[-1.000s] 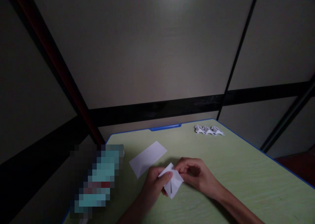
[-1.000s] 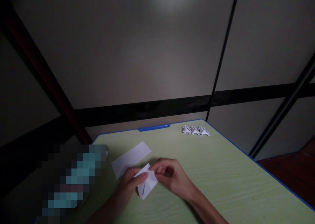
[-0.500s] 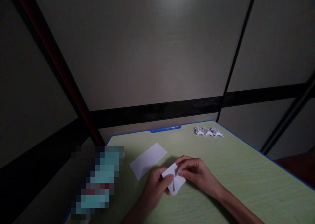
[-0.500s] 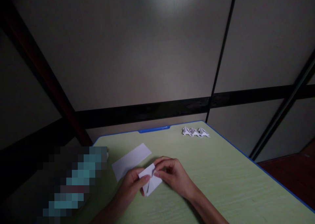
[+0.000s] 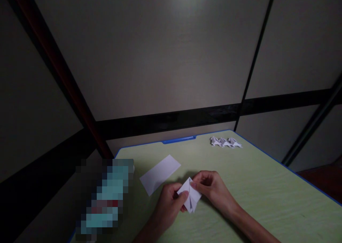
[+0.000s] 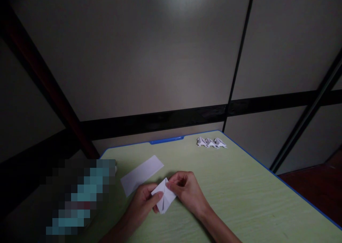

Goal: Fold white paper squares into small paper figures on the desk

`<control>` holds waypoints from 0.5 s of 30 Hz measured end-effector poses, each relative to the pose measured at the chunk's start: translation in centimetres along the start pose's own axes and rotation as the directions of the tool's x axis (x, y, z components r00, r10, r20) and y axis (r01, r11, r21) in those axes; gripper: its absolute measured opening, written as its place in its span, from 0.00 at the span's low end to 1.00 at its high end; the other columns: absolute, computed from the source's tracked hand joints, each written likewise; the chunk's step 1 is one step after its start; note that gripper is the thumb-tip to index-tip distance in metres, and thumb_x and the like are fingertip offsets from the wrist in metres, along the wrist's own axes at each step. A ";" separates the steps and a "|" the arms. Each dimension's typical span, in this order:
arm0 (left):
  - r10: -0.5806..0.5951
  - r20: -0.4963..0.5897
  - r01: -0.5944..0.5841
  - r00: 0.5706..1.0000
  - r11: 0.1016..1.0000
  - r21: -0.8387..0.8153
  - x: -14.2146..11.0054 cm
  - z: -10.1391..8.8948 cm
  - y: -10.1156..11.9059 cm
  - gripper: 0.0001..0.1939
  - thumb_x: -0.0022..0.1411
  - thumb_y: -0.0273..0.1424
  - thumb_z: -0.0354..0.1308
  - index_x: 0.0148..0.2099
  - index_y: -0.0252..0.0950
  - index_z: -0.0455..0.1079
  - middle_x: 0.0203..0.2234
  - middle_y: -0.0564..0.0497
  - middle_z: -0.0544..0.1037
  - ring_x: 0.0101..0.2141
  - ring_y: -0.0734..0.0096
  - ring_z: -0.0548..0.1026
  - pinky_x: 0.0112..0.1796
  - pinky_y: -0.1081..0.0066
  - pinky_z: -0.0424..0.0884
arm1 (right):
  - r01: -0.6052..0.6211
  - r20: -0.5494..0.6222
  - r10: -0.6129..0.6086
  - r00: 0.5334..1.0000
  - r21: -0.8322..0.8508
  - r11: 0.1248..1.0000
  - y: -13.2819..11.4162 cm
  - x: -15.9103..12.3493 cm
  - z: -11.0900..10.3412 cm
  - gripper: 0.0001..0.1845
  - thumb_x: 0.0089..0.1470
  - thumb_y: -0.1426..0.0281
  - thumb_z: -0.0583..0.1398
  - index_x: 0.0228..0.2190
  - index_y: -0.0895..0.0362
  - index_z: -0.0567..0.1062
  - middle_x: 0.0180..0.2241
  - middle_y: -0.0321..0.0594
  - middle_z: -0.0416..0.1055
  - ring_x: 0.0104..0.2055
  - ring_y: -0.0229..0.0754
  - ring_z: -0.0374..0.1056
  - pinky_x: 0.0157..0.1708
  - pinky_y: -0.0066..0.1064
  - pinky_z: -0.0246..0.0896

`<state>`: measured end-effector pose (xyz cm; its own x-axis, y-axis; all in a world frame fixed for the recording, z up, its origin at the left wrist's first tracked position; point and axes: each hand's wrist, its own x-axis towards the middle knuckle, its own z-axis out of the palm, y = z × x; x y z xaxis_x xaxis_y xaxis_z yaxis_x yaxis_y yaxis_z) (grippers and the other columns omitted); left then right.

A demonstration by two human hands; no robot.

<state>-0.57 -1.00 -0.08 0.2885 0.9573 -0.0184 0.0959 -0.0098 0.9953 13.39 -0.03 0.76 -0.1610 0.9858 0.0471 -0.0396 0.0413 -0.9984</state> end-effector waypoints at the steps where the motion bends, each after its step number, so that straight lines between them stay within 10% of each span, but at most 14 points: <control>1: -0.007 -0.004 0.007 1.000 1.000 -0.004 0.0 0.0 0.0 0.09 0.44 0.32 0.51 0.19 0.31 0.63 0.11 0.55 0.65 0.14 0.78 0.63 0.16 0.78 0.58 | -0.004 -0.010 0.004 1.000 -0.006 1.000 -0.1 0.0 0.1 0.09 0.34 0.71 0.61 0.14 0.63 0.67 0.13 0.31 0.61 0.16 0.29 0.53 0.16 0.22 0.46; 15: 0.052 -0.048 -0.045 0.998 0.992 0.121 0.0 0.2 0.0 0.12 0.46 0.33 0.50 0.18 0.30 0.62 0.12 0.56 0.60 0.16 0.78 0.58 0.17 0.79 0.53 | -0.031 -0.055 0.032 0.998 0.017 0.999 0.1 0.0 0.7 0.06 0.33 0.74 0.59 0.13 0.63 0.68 0.12 0.31 0.61 0.15 0.29 0.53 0.15 0.22 0.45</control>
<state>-0.42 -1.07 -0.14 0.2474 0.9682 0.0375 0.1974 -0.0882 0.9764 12.68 -0.18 0.66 -0.1072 0.9941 0.0131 -0.0518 0.0076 -0.9986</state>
